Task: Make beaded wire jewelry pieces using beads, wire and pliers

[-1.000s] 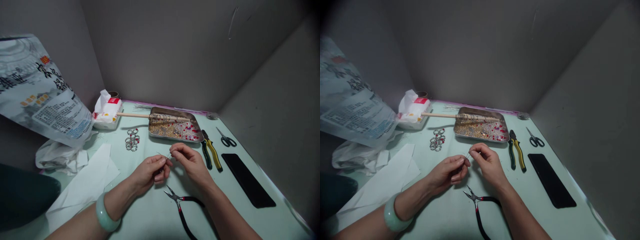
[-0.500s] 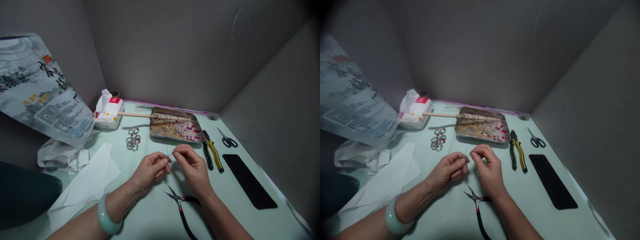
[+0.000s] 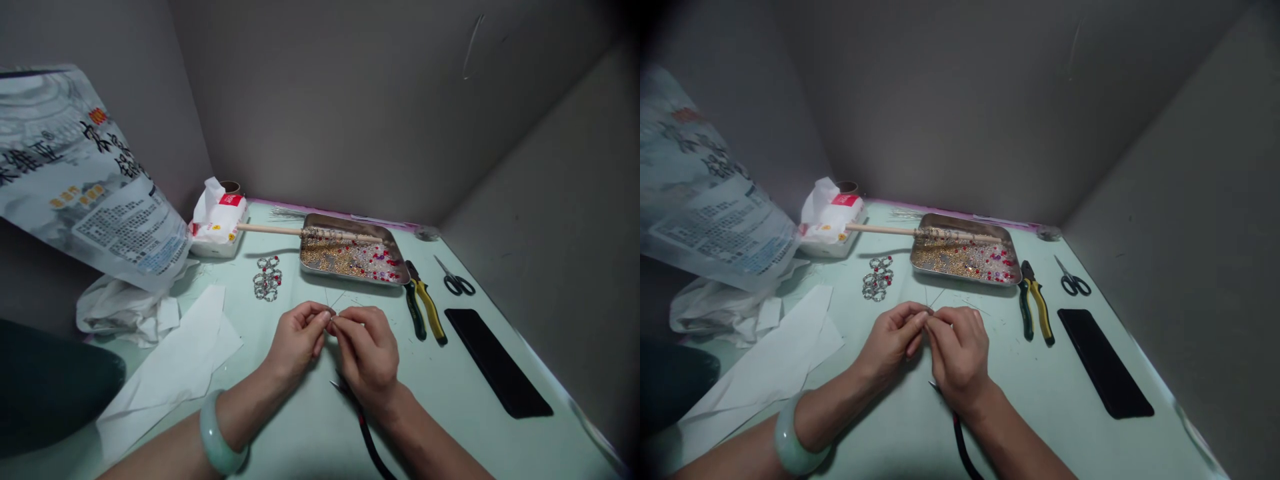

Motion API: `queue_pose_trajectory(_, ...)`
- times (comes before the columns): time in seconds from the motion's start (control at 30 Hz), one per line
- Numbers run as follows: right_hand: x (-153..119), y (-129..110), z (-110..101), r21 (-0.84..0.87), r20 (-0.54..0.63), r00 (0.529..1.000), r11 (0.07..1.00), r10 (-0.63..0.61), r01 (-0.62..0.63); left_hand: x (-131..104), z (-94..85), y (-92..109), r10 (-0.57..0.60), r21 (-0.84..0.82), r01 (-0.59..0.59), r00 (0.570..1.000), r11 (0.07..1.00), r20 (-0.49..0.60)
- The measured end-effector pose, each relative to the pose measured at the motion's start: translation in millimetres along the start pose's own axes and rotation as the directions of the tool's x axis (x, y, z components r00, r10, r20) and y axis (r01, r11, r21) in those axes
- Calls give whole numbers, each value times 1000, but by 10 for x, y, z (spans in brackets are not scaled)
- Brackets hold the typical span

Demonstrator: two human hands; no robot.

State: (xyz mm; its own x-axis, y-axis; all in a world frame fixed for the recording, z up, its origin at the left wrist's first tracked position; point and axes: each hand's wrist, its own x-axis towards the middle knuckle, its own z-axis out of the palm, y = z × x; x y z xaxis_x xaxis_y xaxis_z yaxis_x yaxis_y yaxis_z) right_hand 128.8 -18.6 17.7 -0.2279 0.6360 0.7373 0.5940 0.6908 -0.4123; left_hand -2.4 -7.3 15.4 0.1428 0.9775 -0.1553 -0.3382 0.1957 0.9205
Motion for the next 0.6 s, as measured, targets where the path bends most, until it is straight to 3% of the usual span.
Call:
queue_pose_trajectory(0.1, 22, 10, -8, 114, -27, 986, 980, 165, -161, 12, -10, 14, -4, -1, 4, 999, 1000, 35)
queue_pose_trajectory(0.2, 48, 40, -22, 253, -5, 932, 902, 363, -350, 15, -26, 21, -15, -64, 22, 994, 998, 110)
queue_pose_trajectory(0.27, 56, 75, -25, 312, 35, 902, 852, 431, -420, 15, -36, 15, -25, -95, 39, 989, 995, 147)
queue_pose_trajectory(0.47, 49, 152, -24, 352, 123, 849, 778, 513, -521, 27, -40, 15, -70, -92, 86, 984, 992, 162)
queue_pose_trajectory(0.6, 42, 147, -30, 338, 122, 862, 796, 492, -502, 37, -40, 30, -100, -111, 121, 979, 986, 179)
